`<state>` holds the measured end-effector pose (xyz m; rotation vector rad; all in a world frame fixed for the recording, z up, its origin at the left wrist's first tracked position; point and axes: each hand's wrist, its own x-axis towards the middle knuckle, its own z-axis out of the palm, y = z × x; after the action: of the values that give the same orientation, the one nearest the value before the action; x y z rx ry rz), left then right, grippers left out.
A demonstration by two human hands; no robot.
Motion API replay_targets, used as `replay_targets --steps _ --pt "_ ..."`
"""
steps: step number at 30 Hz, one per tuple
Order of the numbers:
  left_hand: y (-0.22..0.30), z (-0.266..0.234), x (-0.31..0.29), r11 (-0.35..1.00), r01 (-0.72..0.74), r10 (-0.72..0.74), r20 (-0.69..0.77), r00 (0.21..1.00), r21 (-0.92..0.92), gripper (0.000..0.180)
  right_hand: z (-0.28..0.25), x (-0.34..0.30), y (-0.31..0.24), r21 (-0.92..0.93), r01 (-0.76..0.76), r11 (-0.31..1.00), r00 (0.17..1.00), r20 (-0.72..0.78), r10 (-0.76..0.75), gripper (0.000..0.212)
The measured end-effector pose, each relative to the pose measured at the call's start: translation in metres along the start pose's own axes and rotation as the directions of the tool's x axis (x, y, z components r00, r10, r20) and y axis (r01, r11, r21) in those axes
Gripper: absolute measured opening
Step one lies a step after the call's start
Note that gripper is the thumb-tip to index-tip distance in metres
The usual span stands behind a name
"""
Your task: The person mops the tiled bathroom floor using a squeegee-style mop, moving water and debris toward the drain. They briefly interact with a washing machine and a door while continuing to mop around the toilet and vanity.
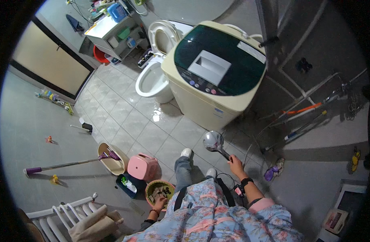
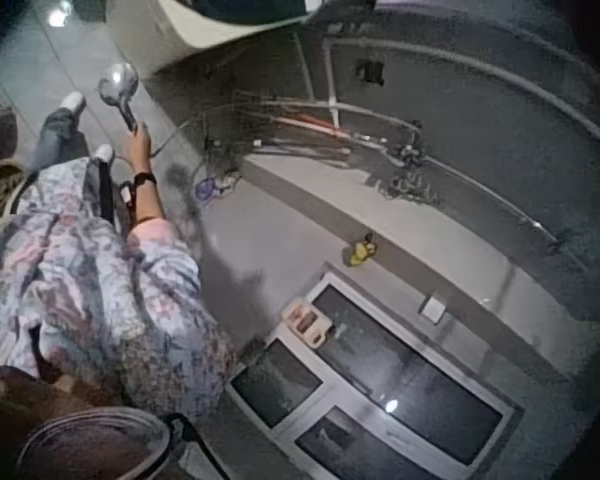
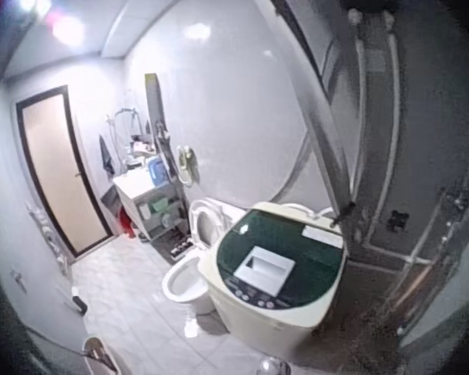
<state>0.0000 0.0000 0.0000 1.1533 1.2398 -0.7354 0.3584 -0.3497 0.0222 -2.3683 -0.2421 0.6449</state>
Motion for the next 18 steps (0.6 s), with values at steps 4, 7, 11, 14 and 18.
replay_targets --steps 4,7,11,14,18 --pt "-0.015 0.028 -0.032 0.977 -0.030 0.052 -0.100 0.994 0.211 0.038 -0.030 -0.036 0.040 0.020 -0.094 0.995 0.995 -0.039 0.095 0.021" --pt "-0.019 0.035 -0.048 0.952 -0.139 0.169 -0.091 0.981 0.272 0.037 -0.045 -0.059 0.073 0.081 -0.130 0.988 0.984 -0.112 0.139 0.019" --pt "-0.007 0.030 -0.042 0.949 -0.164 0.182 -0.043 0.982 0.269 0.036 -0.056 -0.084 0.104 0.187 -0.248 0.950 0.934 -0.214 0.286 0.018" --pt "0.005 0.026 -0.039 0.941 -0.135 0.156 -0.044 0.987 0.310 0.036 -0.061 -0.107 0.120 0.235 -0.292 0.927 0.896 -0.272 0.351 0.021" --pt "0.035 0.014 -0.033 0.928 -0.011 0.022 -0.025 0.999 0.373 0.037 -0.060 -0.145 0.139 0.238 -0.337 0.911 0.855 -0.328 0.402 0.024"
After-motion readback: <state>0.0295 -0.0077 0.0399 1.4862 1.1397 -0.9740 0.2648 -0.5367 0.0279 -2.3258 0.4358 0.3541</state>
